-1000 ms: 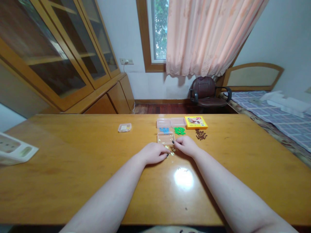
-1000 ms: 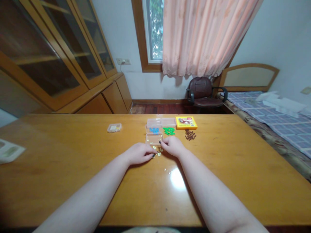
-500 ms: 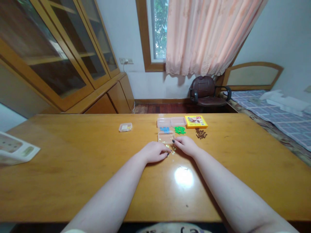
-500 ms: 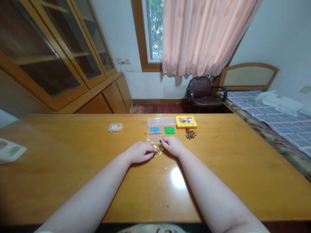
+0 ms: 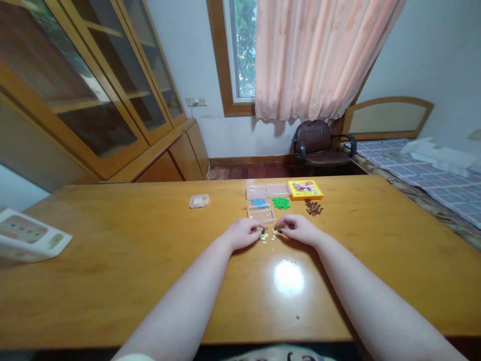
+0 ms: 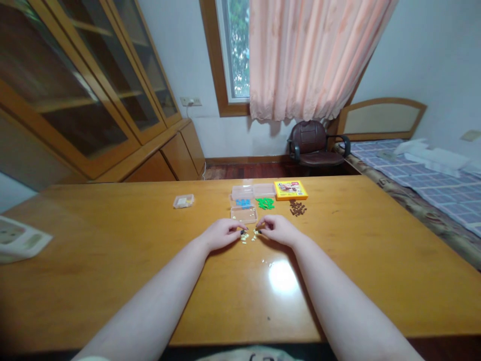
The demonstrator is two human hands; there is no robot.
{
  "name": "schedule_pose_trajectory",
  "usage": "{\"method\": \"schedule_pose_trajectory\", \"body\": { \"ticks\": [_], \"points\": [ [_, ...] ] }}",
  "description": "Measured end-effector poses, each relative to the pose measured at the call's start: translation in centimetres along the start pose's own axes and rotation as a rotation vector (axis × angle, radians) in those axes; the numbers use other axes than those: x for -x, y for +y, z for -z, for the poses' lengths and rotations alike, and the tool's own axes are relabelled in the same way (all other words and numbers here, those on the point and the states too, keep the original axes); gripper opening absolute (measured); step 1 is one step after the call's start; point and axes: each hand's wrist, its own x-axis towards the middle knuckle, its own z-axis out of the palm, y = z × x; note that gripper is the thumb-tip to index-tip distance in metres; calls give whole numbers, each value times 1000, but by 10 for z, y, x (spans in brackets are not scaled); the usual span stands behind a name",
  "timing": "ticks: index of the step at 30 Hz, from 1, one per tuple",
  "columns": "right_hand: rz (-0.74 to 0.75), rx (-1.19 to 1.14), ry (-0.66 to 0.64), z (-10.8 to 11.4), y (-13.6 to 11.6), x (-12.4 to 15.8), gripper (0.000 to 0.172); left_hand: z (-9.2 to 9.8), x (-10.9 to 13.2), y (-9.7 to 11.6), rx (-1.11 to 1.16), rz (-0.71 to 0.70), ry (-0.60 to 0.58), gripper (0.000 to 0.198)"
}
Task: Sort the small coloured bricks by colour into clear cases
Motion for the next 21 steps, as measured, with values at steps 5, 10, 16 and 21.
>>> {"method": "schedule_pose_trajectory", "body": {
  "ticks": [5, 10, 16, 21],
  "points": [
    [17, 137, -30, -1, -1, 0, 19, 1, -1, 0, -14, -4, 146, 30],
    [1, 169, -32, 0, 3, -3, 16, 6, -4, -5, -204, 113, 429, 28],
    [-10, 149, -86, 5, 7, -2, 14, -1, -9, -19, -192, 167, 492, 17],
    [-6, 162, -50, 7, 8, -2, 15, -1, -10, -16, -201, 50, 362, 12]
  ]
}}
